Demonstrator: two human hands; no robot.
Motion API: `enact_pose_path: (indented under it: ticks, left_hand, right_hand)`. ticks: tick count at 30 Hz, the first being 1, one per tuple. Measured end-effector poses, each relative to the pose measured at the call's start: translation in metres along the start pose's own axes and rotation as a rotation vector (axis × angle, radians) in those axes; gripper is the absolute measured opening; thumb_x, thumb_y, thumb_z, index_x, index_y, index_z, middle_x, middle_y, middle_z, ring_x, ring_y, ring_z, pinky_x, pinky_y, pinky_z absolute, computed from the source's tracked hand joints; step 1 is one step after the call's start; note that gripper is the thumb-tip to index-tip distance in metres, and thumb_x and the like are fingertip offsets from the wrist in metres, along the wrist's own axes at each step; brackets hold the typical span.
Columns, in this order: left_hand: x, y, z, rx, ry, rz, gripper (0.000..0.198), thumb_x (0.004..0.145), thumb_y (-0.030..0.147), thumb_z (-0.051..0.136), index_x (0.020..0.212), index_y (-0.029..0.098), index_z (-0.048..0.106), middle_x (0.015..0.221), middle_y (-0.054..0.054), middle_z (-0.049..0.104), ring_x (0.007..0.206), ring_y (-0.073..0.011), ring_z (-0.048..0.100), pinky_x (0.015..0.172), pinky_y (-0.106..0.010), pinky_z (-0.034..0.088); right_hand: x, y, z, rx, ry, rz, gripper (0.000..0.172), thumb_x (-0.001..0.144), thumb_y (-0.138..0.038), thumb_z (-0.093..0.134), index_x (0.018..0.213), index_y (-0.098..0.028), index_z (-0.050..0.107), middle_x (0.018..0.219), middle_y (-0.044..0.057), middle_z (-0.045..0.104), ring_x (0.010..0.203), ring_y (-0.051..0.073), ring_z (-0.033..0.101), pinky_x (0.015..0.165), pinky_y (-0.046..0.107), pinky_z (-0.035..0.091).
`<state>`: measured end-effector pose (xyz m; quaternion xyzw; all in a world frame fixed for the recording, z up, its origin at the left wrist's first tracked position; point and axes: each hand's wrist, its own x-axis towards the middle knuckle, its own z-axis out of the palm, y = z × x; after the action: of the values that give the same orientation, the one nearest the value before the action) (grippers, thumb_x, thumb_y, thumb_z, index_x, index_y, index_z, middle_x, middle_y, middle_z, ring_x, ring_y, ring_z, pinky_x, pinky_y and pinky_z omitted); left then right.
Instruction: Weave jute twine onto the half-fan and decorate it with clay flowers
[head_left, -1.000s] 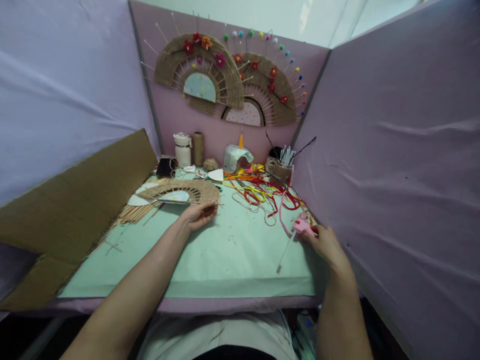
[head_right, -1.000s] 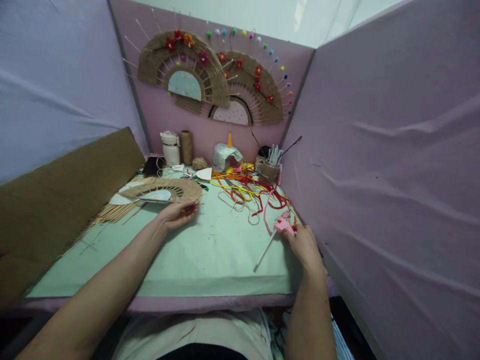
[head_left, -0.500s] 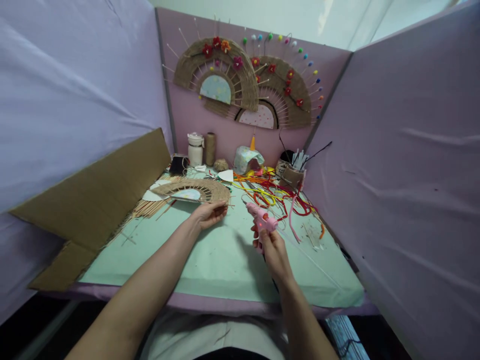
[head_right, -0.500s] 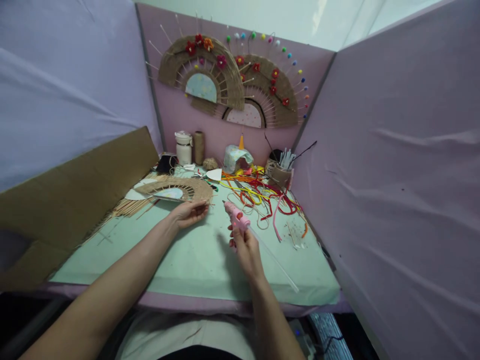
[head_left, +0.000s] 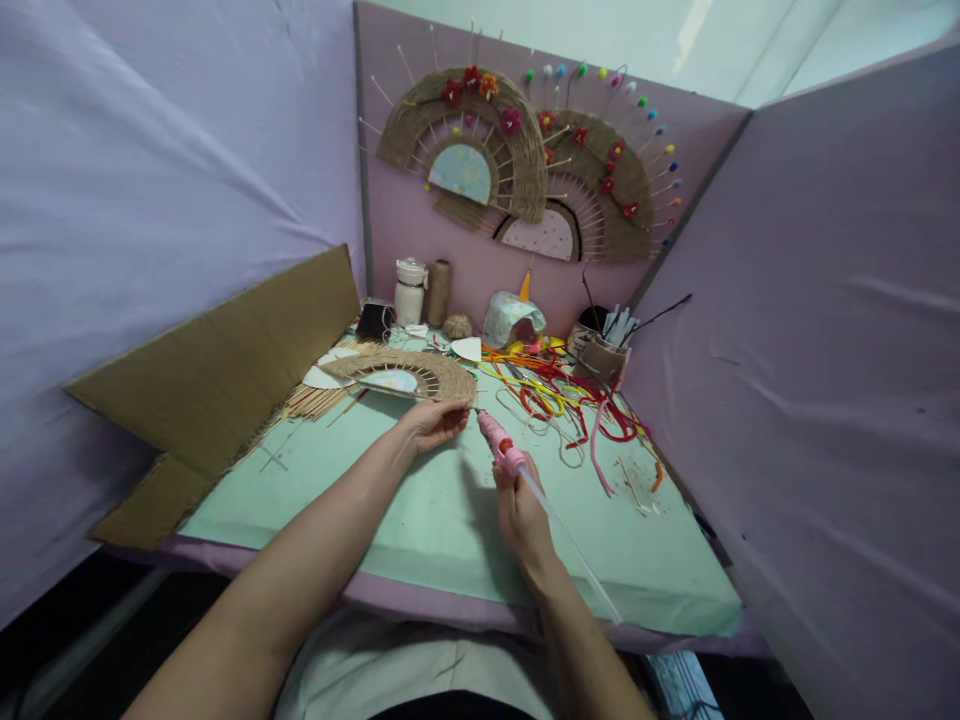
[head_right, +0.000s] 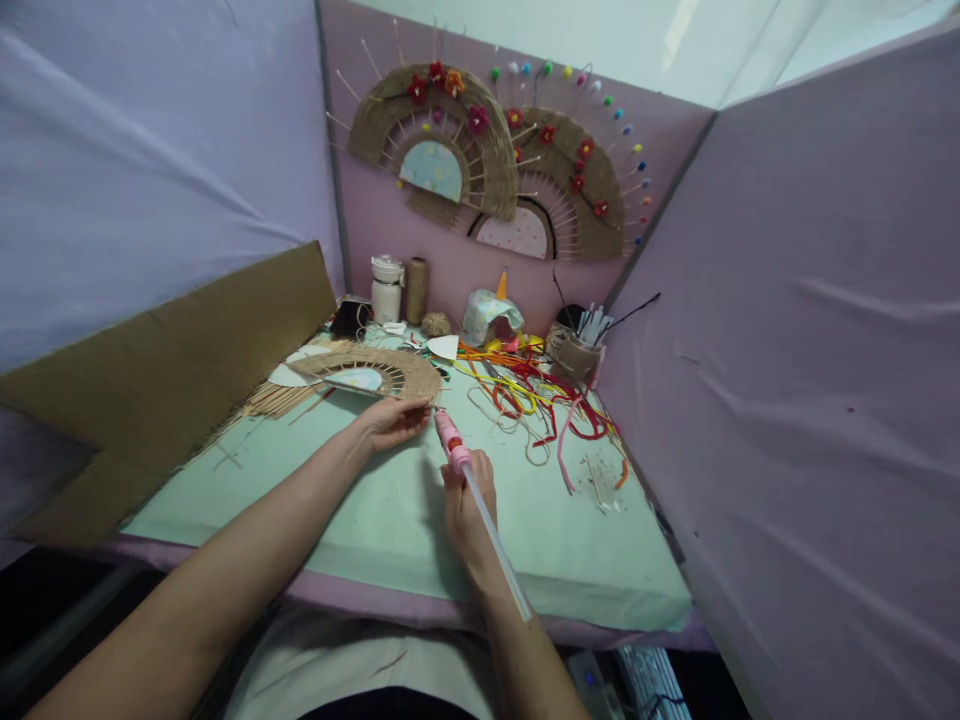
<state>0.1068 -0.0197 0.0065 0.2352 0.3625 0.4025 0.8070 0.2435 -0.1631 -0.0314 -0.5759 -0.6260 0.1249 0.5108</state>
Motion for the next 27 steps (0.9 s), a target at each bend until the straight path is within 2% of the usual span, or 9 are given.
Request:
enact_pose_path:
  ticks: [5, 15, 19, 22, 27]
  left_hand:
    - [0.0002, -0.0011, -0.0014, 0.002, -0.002, 0.007, 0.013, 0.079, 0.000, 0.065, 0.069, 0.008, 0.065, 0.058, -0.006, 0.067, 0.049, -0.0101, 0.063, 0.049, -0.017, 0.053]
    - [-0.0024, -0.0004, -0.0005, 0.000, -0.003, 0.008, 0.016, 0.082, -0.001, 0.061, 0.069, 0.007, 0.065, 0.057, -0.007, 0.066, 0.050, -0.0099, 0.063, 0.051, -0.017, 0.053]
    - [-0.0025, 0.0002, -0.0002, -0.002, -0.004, 0.004, 0.012, 0.079, 0.000, 0.065, 0.071, 0.009, 0.066, 0.057, -0.005, 0.066, 0.051, -0.0098, 0.062, 0.052, -0.018, 0.053]
    - [-0.0031, 0.0005, 0.0005, -0.003, -0.006, 0.003, 0.010, 0.077, 0.001, 0.067, 0.072, 0.009, 0.066, 0.057, -0.004, 0.066, 0.051, -0.0095, 0.062, 0.052, -0.018, 0.053]
    - [-0.0041, 0.0001, 0.0008, 0.001, 0.000, 0.012, 0.018, 0.082, -0.001, 0.060, 0.066, 0.008, 0.064, 0.055, -0.005, 0.065, 0.048, -0.0088, 0.061, 0.050, -0.017, 0.053]
  right_hand:
    - [-0.0010, 0.0008, 0.0032, -0.030, 0.007, -0.044, 0.032, 0.098, -0.045, 0.035, 0.086, -0.022, 0.053, 0.083, 0.004, 0.052, 0.079, 0.020, 0.049, 0.072, 0.035, 0.040]
    - [0.0000, 0.0010, 0.0052, -0.051, 0.005, -0.062, 0.029, 0.097, -0.045, 0.036, 0.088, -0.022, 0.052, 0.084, 0.004, 0.051, 0.079, 0.021, 0.046, 0.072, 0.035, 0.039]
    - [-0.0001, 0.0018, 0.0055, -0.065, -0.004, -0.076, 0.028, 0.097, -0.044, 0.035, 0.090, -0.023, 0.052, 0.084, 0.004, 0.051, 0.080, 0.021, 0.046, 0.072, 0.035, 0.038]
    - [0.0004, 0.0016, 0.0058, -0.067, 0.001, -0.092, 0.031, 0.098, -0.046, 0.034, 0.092, -0.022, 0.053, 0.085, 0.005, 0.052, 0.080, 0.021, 0.045, 0.071, 0.035, 0.038]
    - [0.0008, 0.0025, 0.0070, -0.079, 0.003, -0.110, 0.035, 0.098, -0.049, 0.033, 0.093, -0.021, 0.054, 0.085, 0.005, 0.052, 0.080, 0.021, 0.046, 0.070, 0.035, 0.038]
